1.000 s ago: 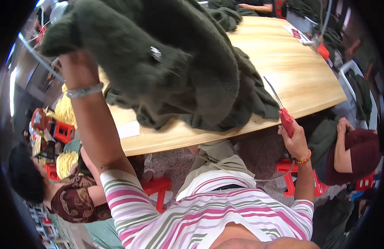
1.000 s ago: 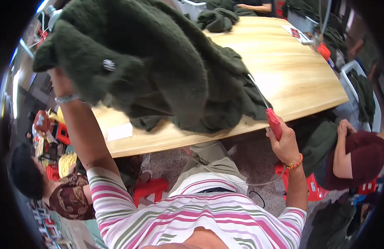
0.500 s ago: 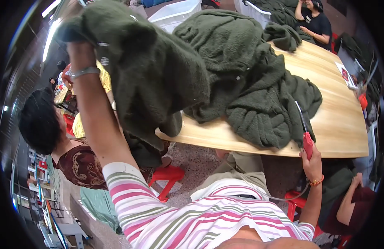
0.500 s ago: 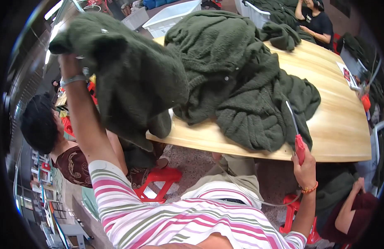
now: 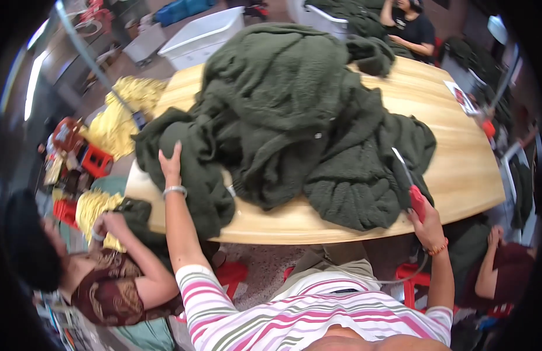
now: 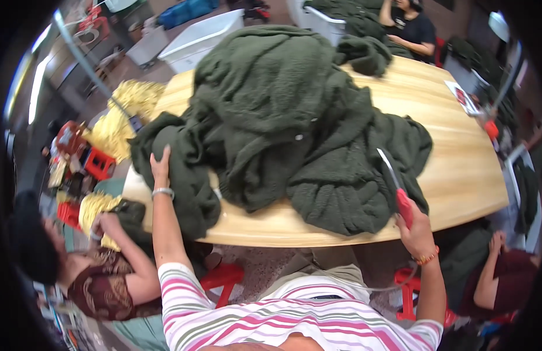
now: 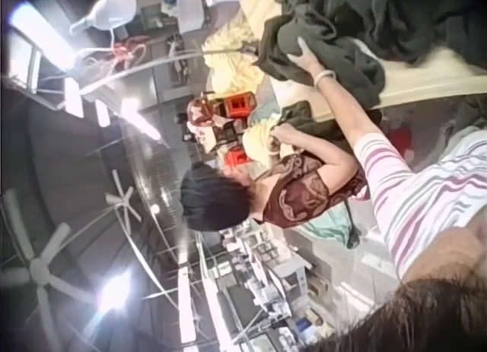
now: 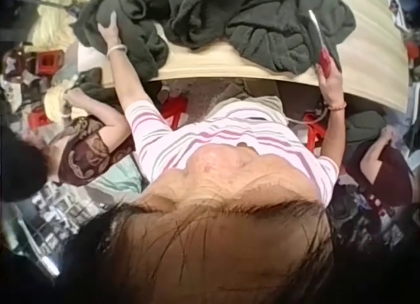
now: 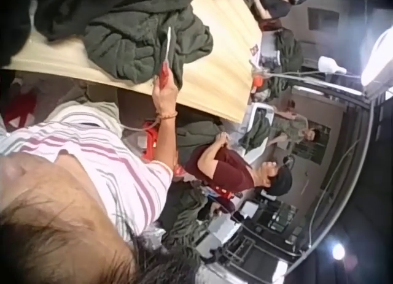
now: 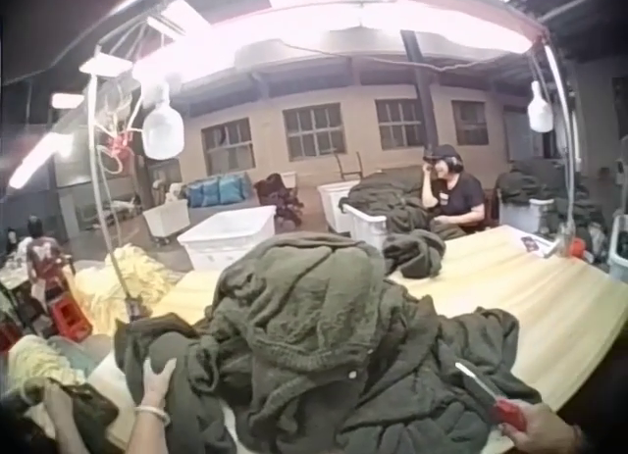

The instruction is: Trim excess threads from finished garments using scissors.

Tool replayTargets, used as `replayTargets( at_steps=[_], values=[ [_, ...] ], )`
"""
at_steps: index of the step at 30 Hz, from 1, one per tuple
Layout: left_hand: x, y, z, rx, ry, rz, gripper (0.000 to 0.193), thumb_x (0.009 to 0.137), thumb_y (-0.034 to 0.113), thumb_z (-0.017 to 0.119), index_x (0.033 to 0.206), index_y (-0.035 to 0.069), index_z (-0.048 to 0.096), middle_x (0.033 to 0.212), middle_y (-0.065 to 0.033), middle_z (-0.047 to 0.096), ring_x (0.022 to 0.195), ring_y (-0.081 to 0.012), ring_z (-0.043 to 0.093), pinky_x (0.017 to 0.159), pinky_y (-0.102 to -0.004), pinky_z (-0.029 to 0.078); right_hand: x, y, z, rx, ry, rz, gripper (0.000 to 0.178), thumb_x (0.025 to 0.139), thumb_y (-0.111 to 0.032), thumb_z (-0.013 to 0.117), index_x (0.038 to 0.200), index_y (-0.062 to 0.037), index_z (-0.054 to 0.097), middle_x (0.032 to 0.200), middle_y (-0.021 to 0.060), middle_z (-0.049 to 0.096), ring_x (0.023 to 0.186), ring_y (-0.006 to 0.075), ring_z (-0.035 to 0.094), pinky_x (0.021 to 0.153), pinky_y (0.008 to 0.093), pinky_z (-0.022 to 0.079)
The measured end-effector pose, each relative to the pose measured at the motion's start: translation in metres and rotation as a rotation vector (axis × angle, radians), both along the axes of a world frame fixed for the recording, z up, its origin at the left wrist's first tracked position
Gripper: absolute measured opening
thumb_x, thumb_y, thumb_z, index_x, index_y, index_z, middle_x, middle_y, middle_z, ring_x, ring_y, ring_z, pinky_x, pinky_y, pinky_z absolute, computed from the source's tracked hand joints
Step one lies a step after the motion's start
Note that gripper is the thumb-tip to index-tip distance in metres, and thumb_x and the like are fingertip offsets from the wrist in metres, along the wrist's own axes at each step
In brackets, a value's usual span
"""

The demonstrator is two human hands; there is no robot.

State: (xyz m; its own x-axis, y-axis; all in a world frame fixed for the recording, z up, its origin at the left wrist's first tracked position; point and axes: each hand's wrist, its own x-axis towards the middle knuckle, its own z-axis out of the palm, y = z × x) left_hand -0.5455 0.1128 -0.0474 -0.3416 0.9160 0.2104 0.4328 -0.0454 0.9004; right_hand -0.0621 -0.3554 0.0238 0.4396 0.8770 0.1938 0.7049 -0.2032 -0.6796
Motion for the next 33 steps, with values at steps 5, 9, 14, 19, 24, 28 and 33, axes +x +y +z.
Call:
replayTargets(
  at_steps=[5, 9, 14, 19, 24, 28, 33],
  values=[
    [-0.003, 0.007, -0.045, -0.158, 0.687, 0.189, 0.073, 0.076, 0.047, 0.064, 0.136, 0.014, 0.04, 0.129, -0.0212, 0.048, 0.116, -0.04, 0.049, 0.092, -0.0519, 0.043, -0.011, 0.019, 0.001, -0.075, -0.035, -0.006, 0.043, 0.087, -0.004, 0.057, 0.128, -0.0013, 0.047, 0.084, 0.0126, 0.063, 0.073, 0.017, 0.064, 0.069, 0.0304, 0.05],
    [-0.002, 0.015, -0.042, -0.184, 0.712, 0.173, 0.069, 0.079, 0.043, 0.062, 0.137, 0.014, 0.038, 0.129, -0.0212, 0.048, 0.115, -0.0397, 0.049, 0.09, -0.0536, 0.043, -0.011, 0.013, -0.011, -0.089, 0.02, -0.096, 0.043, 0.086, -0.006, 0.058, 0.128, -0.002, 0.047, 0.08, 0.0147, 0.063, 0.073, 0.0205, 0.065, 0.07, 0.0315, 0.049],
    [-0.016, 0.022, -0.051, -0.174, 0.728, 0.132, 0.073, 0.079, 0.046, 0.063, 0.138, 0.012, 0.038, 0.129, -0.0232, 0.049, 0.115, -0.0422, 0.049, 0.093, -0.0523, 0.043, -0.011, 0.006, -0.019, -0.11, 0.059, -0.178, 0.042, 0.088, -0.012, 0.058, 0.127, -0.0037, 0.047, 0.08, 0.0164, 0.064, 0.075, 0.0264, 0.067, 0.071, 0.0347, 0.05],
    [-0.004, 0.007, -0.035, 0.222, 0.701, 0.157, 0.061, 0.08, 0.032, 0.065, 0.131, 0.004, 0.046, 0.126, -0.0206, 0.051, 0.116, -0.0379, 0.048, 0.096, -0.0469, 0.04, 0.004, -0.012, -0.031, -0.086, 0.086, -0.235, 0.042, 0.088, -0.011, 0.058, 0.127, -0.0029, 0.047, 0.082, 0.014, 0.064, 0.076, 0.0228, 0.067, 0.071, 0.0329, 0.05],
    [0.149, -0.13, 0.033, 0.718, 0.445, -0.344, 0.039, 0.081, 0.0, 0.06, 0.12, -0.001, 0.054, 0.118, -0.0171, 0.056, 0.111, -0.0298, 0.052, 0.093, -0.0372, 0.042, 0.019, -0.017, -0.047, -0.008, 0.213, -0.287, 0.041, 0.087, -0.007, 0.057, 0.126, -0.0002, 0.046, 0.09, 0.01, 0.063, 0.075, 0.0142, 0.065, 0.072, 0.0286, 0.052],
    [0.252, -0.211, 0.038, 0.641, 0.296, -1.05, 0.025, 0.081, -0.005, 0.06, 0.104, 0.002, 0.063, 0.106, -0.0136, 0.062, 0.095, -0.0257, 0.06, 0.084, -0.033, 0.048, 0.045, -0.004, -0.075, 0.05, 0.137, -0.278, 0.042, 0.088, -0.01, 0.058, 0.126, 0.0, 0.046, 0.086, 0.0068, 0.061, 0.069, 0.0122, 0.063, 0.07, 0.0277, 0.052],
    [0.346, -0.245, 0.019, 0.261, 0.159, -1.357, 0.027, 0.079, 0.003, 0.065, 0.106, 0.004, 0.062, 0.108, -0.0133, 0.06, 0.093, -0.0285, 0.061, 0.079, -0.034, 0.05, 0.067, 0.017, -0.08, -0.033, 0.657, -0.343, 0.044, 0.087, -0.01, 0.06, 0.127, -0.0007, 0.046, 0.082, 0.0049, 0.06, 0.066, 0.0116, 0.062, 0.053, 0.0252, 0.051]
  ],
)
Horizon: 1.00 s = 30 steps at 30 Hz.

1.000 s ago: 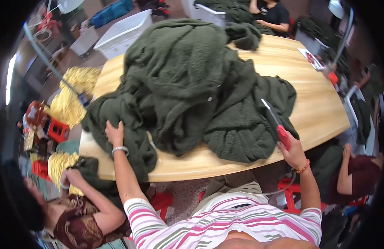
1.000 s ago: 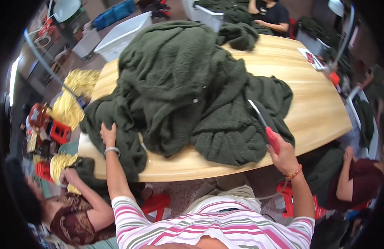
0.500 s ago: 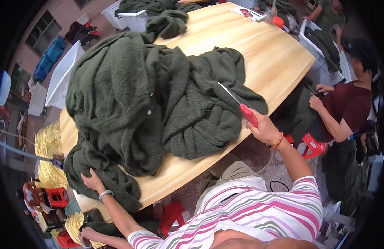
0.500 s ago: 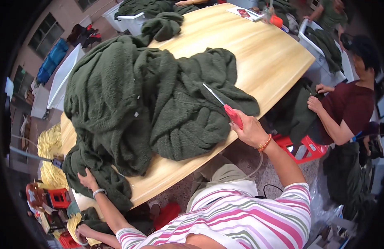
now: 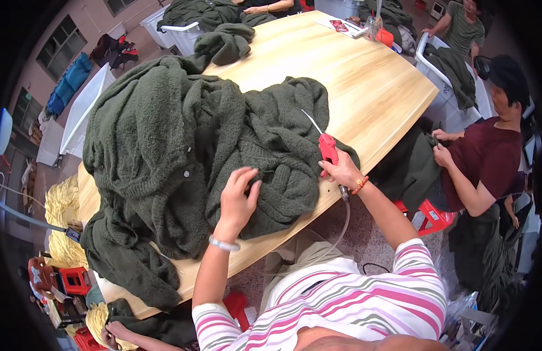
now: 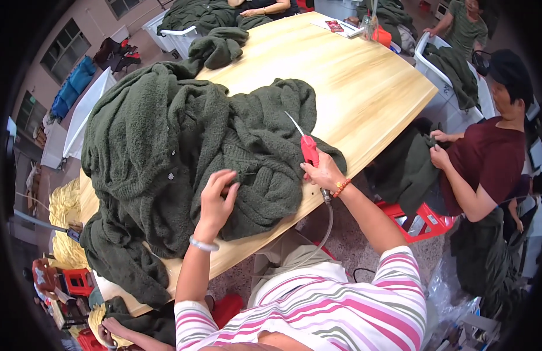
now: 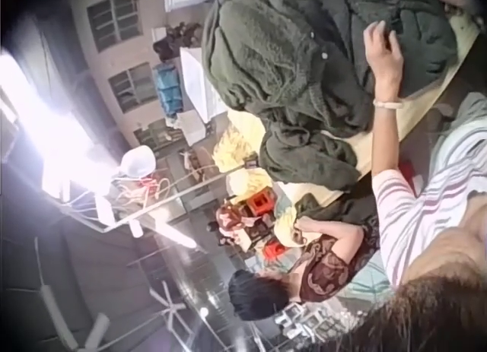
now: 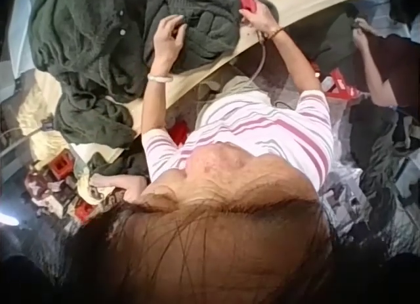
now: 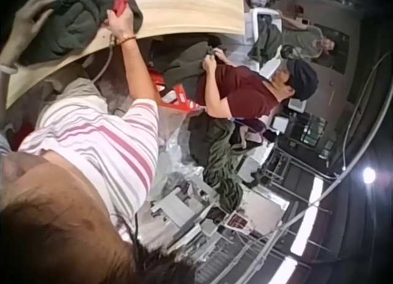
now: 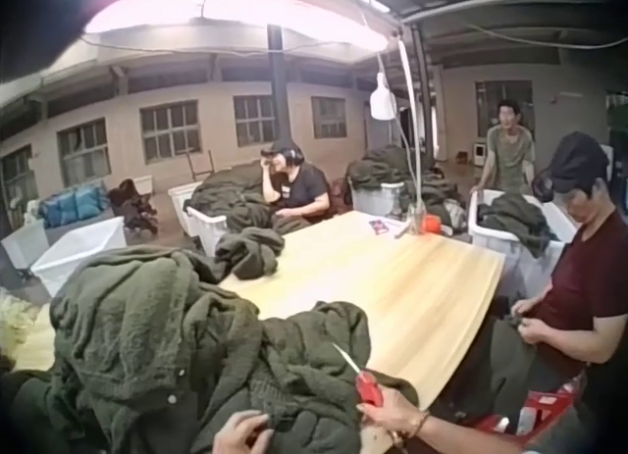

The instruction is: Trim excess threads from finished garments using scissors.

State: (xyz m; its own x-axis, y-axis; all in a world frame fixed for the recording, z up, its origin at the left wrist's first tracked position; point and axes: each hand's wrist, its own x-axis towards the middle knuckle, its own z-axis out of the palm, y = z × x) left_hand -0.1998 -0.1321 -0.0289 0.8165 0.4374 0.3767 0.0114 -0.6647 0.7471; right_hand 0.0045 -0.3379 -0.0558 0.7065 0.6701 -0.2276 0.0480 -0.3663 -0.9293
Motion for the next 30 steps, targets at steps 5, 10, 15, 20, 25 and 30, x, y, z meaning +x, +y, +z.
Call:
replayTargets(
  at_steps=[5, 10, 15, 20, 25, 30],
  values=[
    [0.073, 0.025, -0.029, 0.473, 0.115, 0.05, 0.043, 0.074, 0.006, 0.07, 0.115, 0.005, 0.057, 0.126, -0.0134, 0.052, 0.104, -0.0311, 0.053, 0.086, -0.0367, 0.047, 0.016, -0.019, -0.001, -0.011, 0.034, 0.162, 0.041, 0.086, -0.011, 0.061, 0.124, -0.0002, 0.051, 0.08, 0.0031, 0.06, 0.061, 0.0091, 0.06, 0.048, 0.0215, 0.048],
    [0.106, 0.015, -0.016, 0.583, 0.373, 0.031, 0.047, 0.071, 0.008, 0.07, 0.116, 0.007, 0.057, 0.132, -0.0129, 0.047, 0.109, -0.0327, 0.049, 0.087, -0.0405, 0.045, 0.054, -0.073, 0.029, 0.257, 0.116, -0.037, 0.042, 0.084, -0.016, 0.065, 0.122, -0.0007, 0.053, 0.083, 0.0026, 0.06, 0.052, 0.0057, 0.054, 0.047, 0.0197, 0.047],
    [0.122, 0.013, -0.024, 0.665, 0.387, -0.063, 0.03, 0.07, 0.004, 0.064, 0.1, 0.006, 0.063, 0.109, -0.0117, 0.055, 0.098, -0.03, 0.052, 0.079, -0.0419, 0.044, 0.1, -0.119, 0.048, 0.428, -0.003, -0.31, 0.039, 0.088, -0.014, 0.062, 0.124, -0.0006, 0.051, 0.098, 0.0017, 0.058, 0.07, 0.0034, 0.056, 0.05, 0.0186, 0.05],
    [0.122, 0.008, -0.023, 0.56, 0.447, -0.1, 0.026, 0.069, 0.004, 0.065, 0.095, 0.007, 0.062, 0.098, -0.0104, 0.055, 0.093, -0.0297, 0.053, 0.079, -0.0394, 0.043, 0.105, -0.13, 0.049, 0.435, -0.032, -0.306, 0.039, 0.088, -0.014, 0.062, 0.125, -0.0021, 0.052, 0.091, -0.0001, 0.054, 0.068, 0.0035, 0.054, 0.05, 0.0181, 0.05],
    [0.125, 0.007, 0.016, 0.804, 0.021, 0.296, 0.069, 0.069, 0.015, 0.074, 0.131, 0.012, 0.045, 0.134, -0.02, 0.038, 0.12, -0.0378, 0.039, 0.092, -0.0471, 0.037, 0.1, -0.137, 0.037, 0.389, -0.007, -0.319, 0.04, 0.088, -0.013, 0.062, 0.124, -0.0009, 0.052, 0.089, -0.0003, 0.055, 0.066, 0.0034, 0.053, 0.05, 0.0187, 0.05],
    [0.139, 0.088, 0.018, 0.527, 0.471, 0.616, 0.081, 0.071, 0.016, 0.074, 0.141, 0.013, 0.032, 0.131, -0.0191, 0.047, 0.121, -0.0375, 0.046, 0.096, -0.0487, 0.039, 0.115, -0.127, 0.039, 0.413, 0.021, -0.311, 0.04, 0.089, -0.014, 0.062, 0.125, -0.0007, 0.051, 0.093, 0.0002, 0.055, 0.068, 0.0037, 0.054, 0.051, 0.0192, 0.051]
  ],
)
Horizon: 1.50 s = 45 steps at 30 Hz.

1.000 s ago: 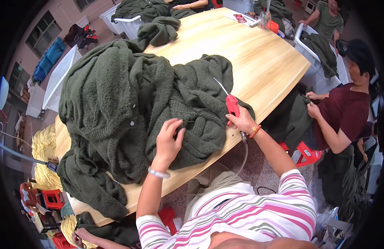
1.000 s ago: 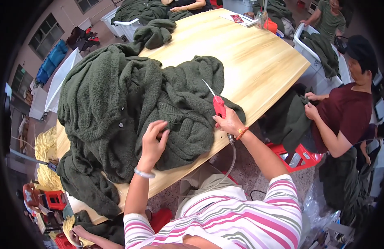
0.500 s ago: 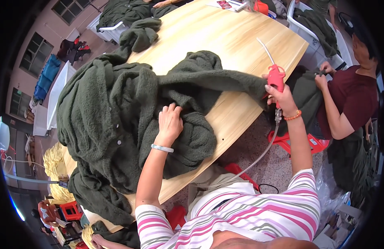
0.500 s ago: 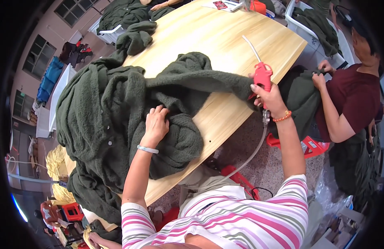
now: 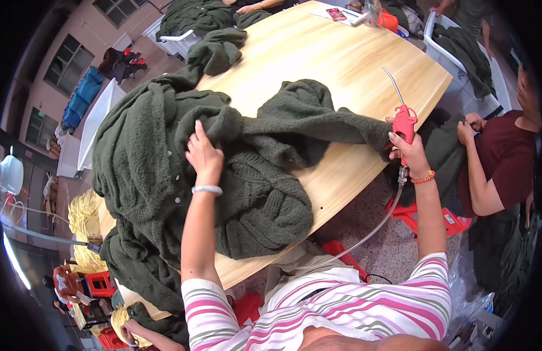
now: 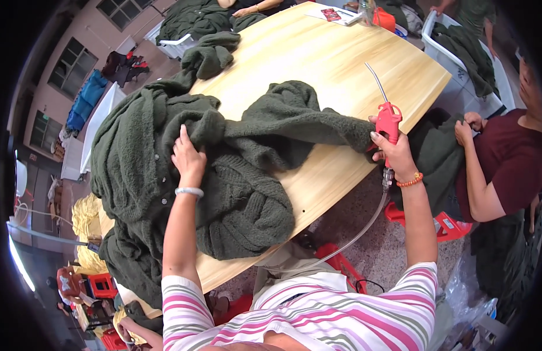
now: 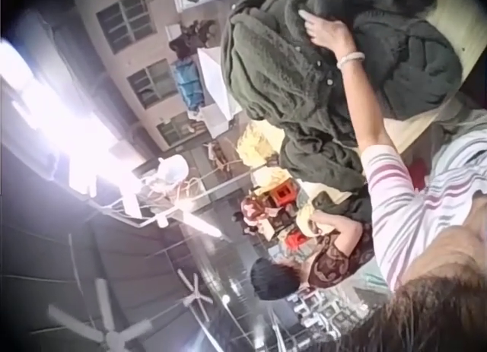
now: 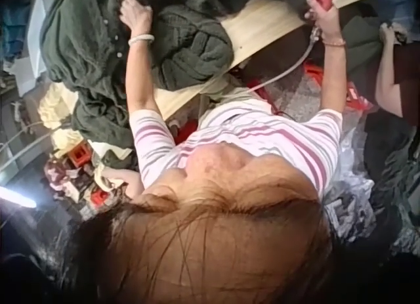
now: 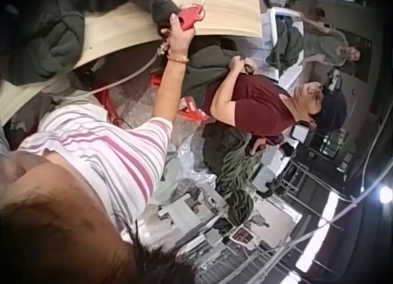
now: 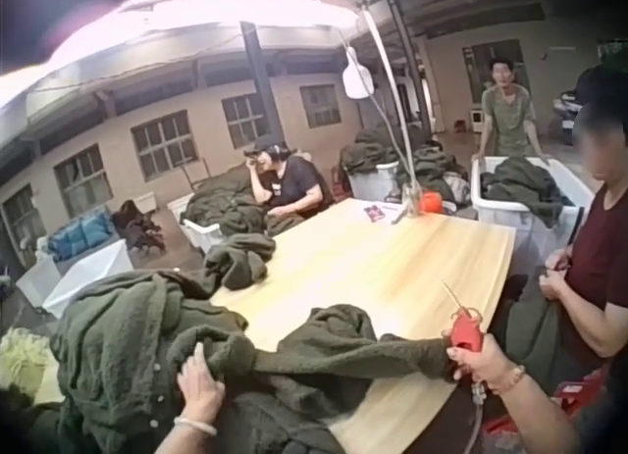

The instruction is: Trim excess threads from finished garments using scissors.

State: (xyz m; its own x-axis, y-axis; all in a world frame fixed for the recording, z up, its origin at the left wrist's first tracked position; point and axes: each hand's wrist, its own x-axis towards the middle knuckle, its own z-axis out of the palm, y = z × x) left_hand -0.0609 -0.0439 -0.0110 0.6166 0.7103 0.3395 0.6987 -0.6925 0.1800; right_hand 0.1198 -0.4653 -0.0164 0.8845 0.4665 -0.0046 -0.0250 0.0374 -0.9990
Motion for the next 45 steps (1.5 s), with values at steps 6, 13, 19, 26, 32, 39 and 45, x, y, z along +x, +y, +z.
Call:
replayTargets(
  at_steps=[6, 13, 19, 26, 32, 39, 45],
  values=[
    [0.018, 0.085, 0.033, -0.813, -1.207, -0.2, 0.03, 0.079, 0.002, 0.056, 0.108, -0.003, 0.059, 0.103, -0.0156, 0.065, 0.088, -0.0288, 0.064, 0.082, -0.0392, 0.051, 0.022, 0.038, 0.02, 0.022, -0.004, 0.018, 0.039, 0.089, -0.015, 0.062, 0.125, -0.0057, 0.052, 0.105, 0.0005, 0.055, 0.079, 0.0041, 0.053, 0.051, 0.019, 0.05],
    [-0.029, 0.068, 0.176, -1.14, -1.497, -0.71, 0.026, 0.087, 0.003, 0.054, 0.113, -0.003, 0.056, 0.108, -0.0161, 0.062, 0.098, -0.0286, 0.062, 0.087, -0.0415, 0.053, 0.056, 0.074, 0.04, 0.039, -0.081, -0.036, 0.04, 0.089, -0.016, 0.061, 0.127, -0.0053, 0.051, 0.11, 0.0021, 0.056, 0.079, 0.0046, 0.055, 0.054, 0.0189, 0.051],
    [-0.116, 0.1, 0.116, -0.042, -0.627, -0.256, 0.043, 0.078, -0.003, 0.053, 0.121, -0.002, 0.053, 0.107, -0.0168, 0.063, 0.103, -0.0291, 0.06, 0.091, -0.0367, 0.046, 0.038, 0.086, 0.03, -0.051, -0.096, 0.003, 0.042, 0.09, -0.012, 0.057, 0.13, -0.0017, 0.048, 0.115, 0.0068, 0.059, 0.073, 0.012, 0.066, 0.053, 0.0208, 0.053],
    [-0.133, -0.009, 0.052, 0.305, -0.321, -0.183, 0.075, 0.068, -0.002, 0.061, 0.139, 0.007, 0.037, 0.134, -0.021, 0.041, 0.127, -0.0387, 0.037, 0.104, -0.0478, 0.029, -0.059, 0.128, 0.015, -0.216, -0.031, 0.633, 0.046, 0.088, -0.008, 0.058, 0.131, -0.0014, 0.043, 0.101, 0.0053, 0.06, 0.072, 0.0099, 0.063, 0.052, 0.0217, 0.052],
    [-0.136, -0.098, 0.0, 0.072, 0.02, -0.507, 0.069, 0.072, 0.026, 0.073, 0.133, 0.01, 0.044, 0.134, -0.0199, 0.04, 0.125, -0.0379, 0.036, 0.102, -0.0506, 0.028, -0.112, 0.183, -0.022, -0.305, 0.025, 0.739, 0.053, 0.085, -0.008, 0.061, 0.133, -0.0052, 0.039, 0.088, 0.005, 0.056, 0.067, 0.0102, 0.06, 0.054, 0.0242, 0.053],
    [-0.153, -0.078, -0.03, -0.152, 0.102, -0.372, 0.072, 0.072, 0.032, 0.074, 0.132, 0.007, 0.043, 0.135, -0.0212, 0.039, 0.125, -0.0414, 0.034, 0.102, -0.0482, 0.029, -0.078, 0.177, -0.015, -0.245, 0.107, 0.755, 0.039, 0.084, -0.01, 0.064, 0.12, -0.001, 0.052, 0.084, 0.0039, 0.06, 0.064, 0.0099, 0.061, 0.048, 0.0225, 0.051],
    [-0.138, -0.097, -0.025, -0.104, 0.014, -0.419, 0.066, 0.075, 0.027, 0.073, 0.131, 0.008, 0.045, 0.136, -0.0221, 0.039, 0.131, -0.0431, 0.027, 0.106, -0.0518, 0.024, -0.007, 0.092, 0.053, -0.011, -0.041, 0.274, 0.044, 0.086, -0.016, 0.065, 0.127, -0.0048, 0.05, 0.096, 0.0003, 0.058, 0.078, 0.0066, 0.058, 0.055, 0.02, 0.05]
  ],
)
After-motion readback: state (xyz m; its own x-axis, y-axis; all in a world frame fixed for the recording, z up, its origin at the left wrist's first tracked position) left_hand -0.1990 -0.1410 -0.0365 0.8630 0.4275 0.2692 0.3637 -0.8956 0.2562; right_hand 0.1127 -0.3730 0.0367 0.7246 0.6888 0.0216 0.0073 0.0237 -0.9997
